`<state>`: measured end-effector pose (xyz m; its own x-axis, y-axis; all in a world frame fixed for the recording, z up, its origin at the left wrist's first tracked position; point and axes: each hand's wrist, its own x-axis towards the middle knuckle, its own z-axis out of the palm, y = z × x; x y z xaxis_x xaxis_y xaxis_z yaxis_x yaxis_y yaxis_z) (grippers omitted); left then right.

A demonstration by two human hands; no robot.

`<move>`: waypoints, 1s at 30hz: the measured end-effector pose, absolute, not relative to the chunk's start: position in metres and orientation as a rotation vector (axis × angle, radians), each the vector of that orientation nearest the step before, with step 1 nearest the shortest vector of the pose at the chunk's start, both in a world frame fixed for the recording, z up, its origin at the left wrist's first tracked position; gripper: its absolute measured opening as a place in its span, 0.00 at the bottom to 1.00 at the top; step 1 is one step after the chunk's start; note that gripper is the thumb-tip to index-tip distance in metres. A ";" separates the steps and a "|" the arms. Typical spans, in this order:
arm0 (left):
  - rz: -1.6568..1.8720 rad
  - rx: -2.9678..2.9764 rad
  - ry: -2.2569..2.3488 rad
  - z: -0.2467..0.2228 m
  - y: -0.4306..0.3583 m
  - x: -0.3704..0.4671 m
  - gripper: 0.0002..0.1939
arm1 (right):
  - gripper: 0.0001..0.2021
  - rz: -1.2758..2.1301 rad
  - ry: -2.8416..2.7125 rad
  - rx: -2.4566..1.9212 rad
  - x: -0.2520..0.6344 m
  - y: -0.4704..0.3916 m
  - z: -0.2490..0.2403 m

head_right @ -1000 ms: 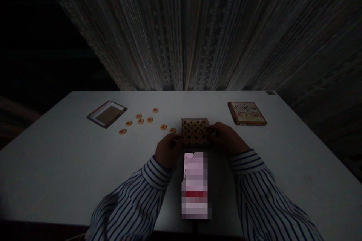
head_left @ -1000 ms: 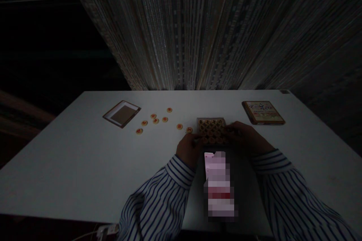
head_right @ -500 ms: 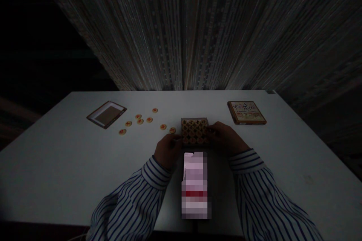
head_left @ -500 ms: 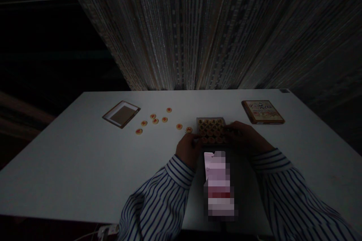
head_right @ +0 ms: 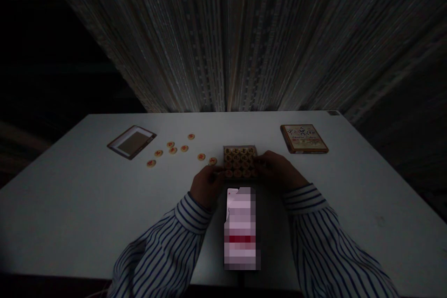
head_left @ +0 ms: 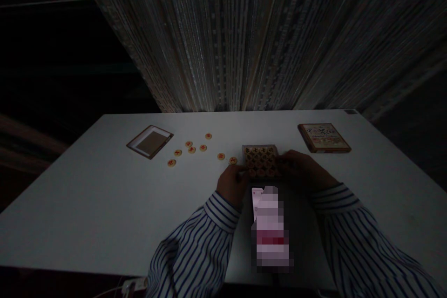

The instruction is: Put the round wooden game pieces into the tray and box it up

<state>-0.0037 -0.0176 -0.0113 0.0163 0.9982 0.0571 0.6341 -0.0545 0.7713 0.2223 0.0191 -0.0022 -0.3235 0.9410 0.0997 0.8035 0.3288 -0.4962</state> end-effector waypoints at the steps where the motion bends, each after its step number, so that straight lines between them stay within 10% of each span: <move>1: 0.854 1.746 1.671 -0.011 -0.018 -0.004 0.09 | 0.10 0.503 -2.231 -1.544 0.222 0.019 -0.002; 30: 0.841 1.771 1.670 -0.010 -0.017 -0.005 0.09 | 0.10 0.528 -2.215 -1.529 0.222 0.018 0.000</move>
